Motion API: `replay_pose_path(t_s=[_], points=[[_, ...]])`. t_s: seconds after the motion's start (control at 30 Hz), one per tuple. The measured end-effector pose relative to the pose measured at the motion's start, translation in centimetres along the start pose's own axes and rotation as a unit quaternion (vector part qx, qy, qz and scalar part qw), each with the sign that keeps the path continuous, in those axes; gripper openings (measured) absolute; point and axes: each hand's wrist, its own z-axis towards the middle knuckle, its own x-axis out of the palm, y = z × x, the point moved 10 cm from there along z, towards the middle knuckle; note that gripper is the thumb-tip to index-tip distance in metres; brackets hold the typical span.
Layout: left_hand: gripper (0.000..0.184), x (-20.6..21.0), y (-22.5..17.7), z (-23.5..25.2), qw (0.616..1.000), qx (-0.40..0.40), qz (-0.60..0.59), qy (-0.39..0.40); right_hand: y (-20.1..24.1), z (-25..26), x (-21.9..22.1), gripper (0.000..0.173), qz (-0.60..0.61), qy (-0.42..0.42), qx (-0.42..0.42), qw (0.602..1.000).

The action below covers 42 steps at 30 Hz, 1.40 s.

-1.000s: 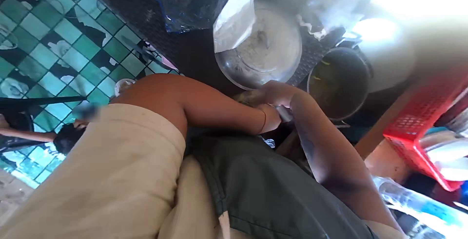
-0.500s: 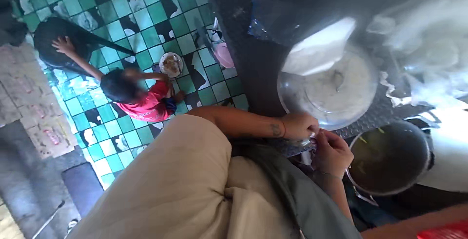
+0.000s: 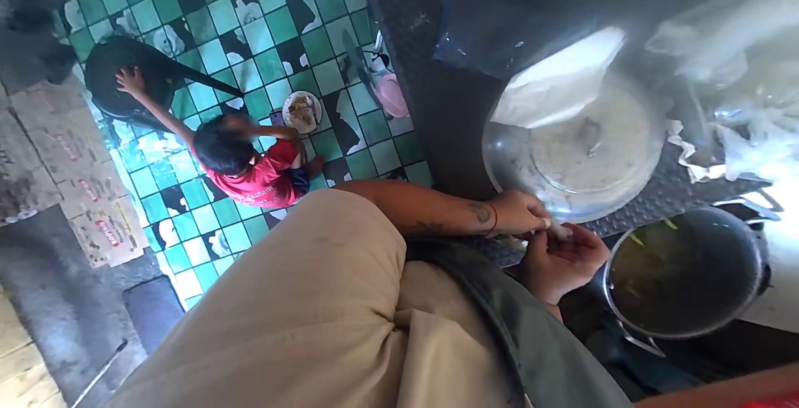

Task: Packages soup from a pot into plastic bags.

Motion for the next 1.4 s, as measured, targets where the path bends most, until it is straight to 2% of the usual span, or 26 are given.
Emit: replay_pose_path(t_s=[0.13, 0.23, 0.3, 0.43, 0.53, 0.6, 0.7, 0.77, 0.93, 1.07, 1.13, 1.2, 1.3, 1.4], points=[[0.021, 0.2, 0.7, 0.7, 0.999, 0.036, -0.012, -0.017, -0.9, 0.2, -0.4, 0.067, 0.030, -0.038, 0.068, 0.996], [0.021, 0.2, -1.3, -1.5, 0.999, 0.016, 0.037, -0.020, -1.8, 0.2, -0.2, 0.077, 0.081, -0.046, 0.139, 0.986], [0.020, 0.1, -0.9, -0.7, 0.999, 0.018, 0.026, -0.015, -2.5, 0.3, -0.2, 0.081, 0.115, -0.041, 0.196, 0.973], [0.022, 0.5, -0.2, 0.3, 0.998, -0.004, 0.032, 0.050, -4.6, 0.3, -0.4, 0.092, 0.118, 0.017, 0.313, 0.942], [0.019, 0.7, -0.1, 0.5, 0.993, -0.031, 0.072, 0.084, -5.8, 0.0, -0.4, 0.083, 0.115, 0.079, 0.365, 0.921], [0.018, 0.8, 0.1, 0.8, 0.992, -0.044, 0.086, 0.083, -5.7, 0.2, -0.7, 0.063, 0.056, 0.105, 0.328, 0.937], [0.017, 0.7, -0.3, 0.8, 0.994, -0.050, 0.086, 0.055, -3.9, 1.0, -1.5, 0.023, -0.108, 0.111, 0.213, 0.965], [0.017, 0.6, -0.7, 0.8, 0.995, -0.032, 0.090, 0.040, -2.6, 1.0, -1.4, 0.014, -0.160, 0.118, 0.173, 0.965], [0.019, 0.8, -3.0, 0.7, 0.967, 0.103, 0.224, 0.070, -3.3, 1.0, -1.5, 0.020, -0.119, 0.130, 0.261, 0.949], [0.018, 1.1, -3.8, 0.5, 0.929, 0.169, 0.319, 0.084, -2.8, 1.1, -1.6, 0.016, -0.153, 0.123, 0.240, 0.951], [0.019, 1.1, -3.5, 0.7, 0.935, 0.147, 0.315, 0.072, -2.0, 1.1, -1.6, 0.016, -0.181, 0.097, 0.184, 0.961], [0.022, 0.6, -2.5, 1.1, 0.951, 0.093, 0.290, 0.047, -0.6, 1.1, -1.6, 0.015, -0.219, 0.058, 0.087, 0.970], [0.023, 0.0, -1.3, 1.5, 0.962, 0.029, 0.271, 0.030, 1.1, 0.8, -1.3, 0.012, -0.260, 0.033, -0.040, 0.964], [0.019, 0.2, -1.4, 1.6, 0.955, 0.040, 0.291, 0.047, 2.2, 0.7, -1.0, 0.010, -0.275, 0.034, -0.107, 0.955]])
